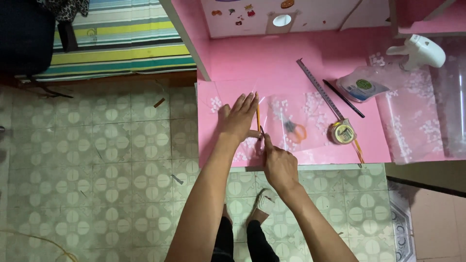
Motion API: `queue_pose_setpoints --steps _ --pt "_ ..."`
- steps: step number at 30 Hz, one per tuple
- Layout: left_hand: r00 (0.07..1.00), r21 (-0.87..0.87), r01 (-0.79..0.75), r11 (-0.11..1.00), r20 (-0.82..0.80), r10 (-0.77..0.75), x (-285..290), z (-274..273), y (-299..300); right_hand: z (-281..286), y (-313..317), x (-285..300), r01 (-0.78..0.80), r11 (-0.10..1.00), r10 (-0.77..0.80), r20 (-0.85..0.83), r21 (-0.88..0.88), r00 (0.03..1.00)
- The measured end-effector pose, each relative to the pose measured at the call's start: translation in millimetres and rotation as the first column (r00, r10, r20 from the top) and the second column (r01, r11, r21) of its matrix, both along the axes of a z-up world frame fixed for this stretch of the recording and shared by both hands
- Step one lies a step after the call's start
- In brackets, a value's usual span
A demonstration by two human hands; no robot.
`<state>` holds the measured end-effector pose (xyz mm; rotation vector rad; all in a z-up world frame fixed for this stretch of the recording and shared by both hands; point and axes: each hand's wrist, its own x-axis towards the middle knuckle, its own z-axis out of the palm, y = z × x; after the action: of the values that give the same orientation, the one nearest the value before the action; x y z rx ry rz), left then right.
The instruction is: Measuring, cutting, and applying decorative floral film to a cabinet door and a shelf unit.
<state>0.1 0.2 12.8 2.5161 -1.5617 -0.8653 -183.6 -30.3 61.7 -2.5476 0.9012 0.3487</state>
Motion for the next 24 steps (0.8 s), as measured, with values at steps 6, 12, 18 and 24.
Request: queue_pose_setpoints --steps 6,12,18,24 --pt "1.0 0.013 -0.004 1.0 -0.008 0.004 2 -12 -3 1 2 0 0.018 1.0 -0.018 -0.029 0.016 0.999" --pt "1.0 -0.004 -0.007 1.0 0.022 0.007 -1 -17 -1 1 2 -1 0.002 1.0 -0.003 -0.062 -0.017 0.998" --pt "0.999 0.002 -0.007 1.0 0.031 0.007 -1 -16 -2 6 -2 4 0.005 1.0 -0.004 -0.121 0.005 0.993" --pt "1.0 0.014 -0.021 1.0 0.013 0.021 -1 -9 -2 -4 -9 7 -0.037 0.999 0.032 -0.149 -0.032 0.988"
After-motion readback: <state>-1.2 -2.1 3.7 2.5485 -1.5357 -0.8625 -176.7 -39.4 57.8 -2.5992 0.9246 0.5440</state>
